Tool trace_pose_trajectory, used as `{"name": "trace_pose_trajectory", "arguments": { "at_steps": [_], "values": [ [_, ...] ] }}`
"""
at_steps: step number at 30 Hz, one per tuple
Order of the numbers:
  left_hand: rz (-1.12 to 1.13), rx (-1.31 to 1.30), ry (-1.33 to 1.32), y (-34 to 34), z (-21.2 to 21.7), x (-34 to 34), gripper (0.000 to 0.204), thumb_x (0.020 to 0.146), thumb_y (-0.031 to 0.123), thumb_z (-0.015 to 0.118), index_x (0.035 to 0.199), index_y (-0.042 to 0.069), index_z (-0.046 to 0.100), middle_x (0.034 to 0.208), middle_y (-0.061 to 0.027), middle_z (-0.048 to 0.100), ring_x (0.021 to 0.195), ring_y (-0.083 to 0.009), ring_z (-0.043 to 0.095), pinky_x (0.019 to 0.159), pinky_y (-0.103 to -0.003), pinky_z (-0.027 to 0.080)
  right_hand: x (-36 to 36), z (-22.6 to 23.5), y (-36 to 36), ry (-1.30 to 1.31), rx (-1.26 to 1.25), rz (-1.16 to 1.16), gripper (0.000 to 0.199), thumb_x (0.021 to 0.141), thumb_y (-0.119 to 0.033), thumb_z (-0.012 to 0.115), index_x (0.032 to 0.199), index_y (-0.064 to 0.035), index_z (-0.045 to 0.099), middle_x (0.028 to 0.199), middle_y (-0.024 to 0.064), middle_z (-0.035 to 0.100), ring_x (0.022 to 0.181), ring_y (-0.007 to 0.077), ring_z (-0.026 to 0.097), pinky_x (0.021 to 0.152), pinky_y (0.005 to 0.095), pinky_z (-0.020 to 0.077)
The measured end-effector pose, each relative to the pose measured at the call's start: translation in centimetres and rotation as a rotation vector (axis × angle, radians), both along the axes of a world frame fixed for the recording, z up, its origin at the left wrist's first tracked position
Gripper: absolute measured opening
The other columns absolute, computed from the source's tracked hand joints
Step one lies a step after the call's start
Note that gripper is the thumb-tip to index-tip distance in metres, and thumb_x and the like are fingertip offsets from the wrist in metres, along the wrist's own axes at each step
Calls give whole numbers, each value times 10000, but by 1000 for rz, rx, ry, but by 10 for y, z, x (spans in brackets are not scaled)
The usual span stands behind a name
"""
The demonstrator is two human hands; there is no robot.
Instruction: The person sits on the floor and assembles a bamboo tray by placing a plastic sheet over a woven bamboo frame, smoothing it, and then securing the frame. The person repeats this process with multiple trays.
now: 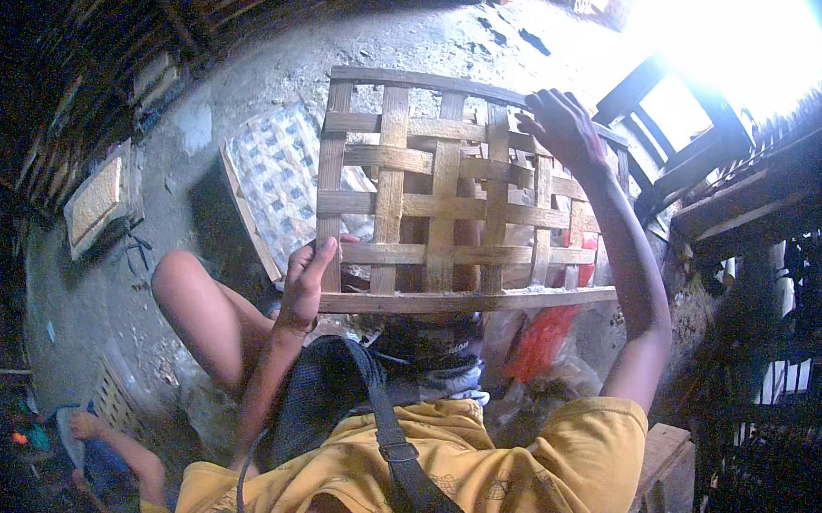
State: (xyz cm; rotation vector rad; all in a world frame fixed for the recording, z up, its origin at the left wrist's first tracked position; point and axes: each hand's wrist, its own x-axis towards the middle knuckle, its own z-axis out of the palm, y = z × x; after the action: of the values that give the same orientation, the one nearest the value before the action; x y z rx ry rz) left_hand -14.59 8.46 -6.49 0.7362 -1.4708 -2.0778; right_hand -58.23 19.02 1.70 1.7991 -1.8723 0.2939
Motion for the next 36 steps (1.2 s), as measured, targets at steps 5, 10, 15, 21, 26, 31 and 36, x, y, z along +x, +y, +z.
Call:
{"name": "trace_pose_trajectory", "arguments": {
  "at_steps": [5, 10, 15, 21, 26, 31, 36],
  "values": [
    [22, -88, 4, 0, -11, 1, 348, 1068, 290, 525, 1114, 23, 744, 968, -23, 712, 881, -63, 608, 834, -237, 480, -3, -12, -12, -37, -63, 215, 269, 832, -62, 744, 1089, -69, 669, 945, 56, 659, 885, 245, 637, 803, 364, 535],
    [26, -72, -14, -1, -6, 1, 356, 1069, 296, 521, 1114, 22, 746, 946, -11, 701, 885, -61, 591, 839, -237, 466, 0, -9, -6, 18, -94, 125, 239, 848, -25, 711, 1085, -44, 682, 958, 92, 666, 905, 269, 651, 825, 375, 543],
    [31, -57, -10, 1, -7, 5, 353, 1068, 295, 522, 1118, 28, 747, 942, -7, 699, 860, -57, 585, 815, -237, 471, 3, -10, 8, -49, -224, -19, 175, 907, -106, 714, 1066, -35, 697, 1028, 134, 704, 949, 310, 688, 842, 395, 540],
    [8, 2, 9, 2, -2, 4, 340, 1068, 289, 529, 1120, 33, 747, 949, -9, 700, 851, -53, 592, 802, -231, 480, 8, -27, 13, -111, -229, -81, 199, 918, -238, 722, 1029, -76, 747, 1052, 87, 700, 992, 275, 666, 896, 397, 523],
    [4, -32, 30, 2, -3, 2, 334, 1068, 284, 531, 1126, 30, 741, 950, -12, 701, 852, -56, 605, 809, -226, 487, 5, -40, 4, -92, -200, -88, 119, 855, -167, 716, 954, -104, 735, 966, 55, 659, 921, 263, 621, 852, 389, 523],
    [-63, 142, 68, 3, 16, 2, 346, 1072, 283, 519, 1124, 23, 741, 951, -30, 710, 860, -63, 612, 809, -233, 490, 10, -37, 7, -52, -146, -112, 108, 854, -73, 671, 960, -53, 675, 892, 105, 630, 877, 294, 630, 839, 407, 520],
    [16, -63, 13, 4, -3, 4, 369, 1072, 304, 512, 1116, 20, 743, 955, -38, 713, 858, -75, 614, 807, -247, 492, 14, -33, 33, -262, -253, -235, 112, 870, -40, 677, 982, -38, 683, 915, 141, 693, 880, 332, 680, 796, 425, 534]
  ]
}}
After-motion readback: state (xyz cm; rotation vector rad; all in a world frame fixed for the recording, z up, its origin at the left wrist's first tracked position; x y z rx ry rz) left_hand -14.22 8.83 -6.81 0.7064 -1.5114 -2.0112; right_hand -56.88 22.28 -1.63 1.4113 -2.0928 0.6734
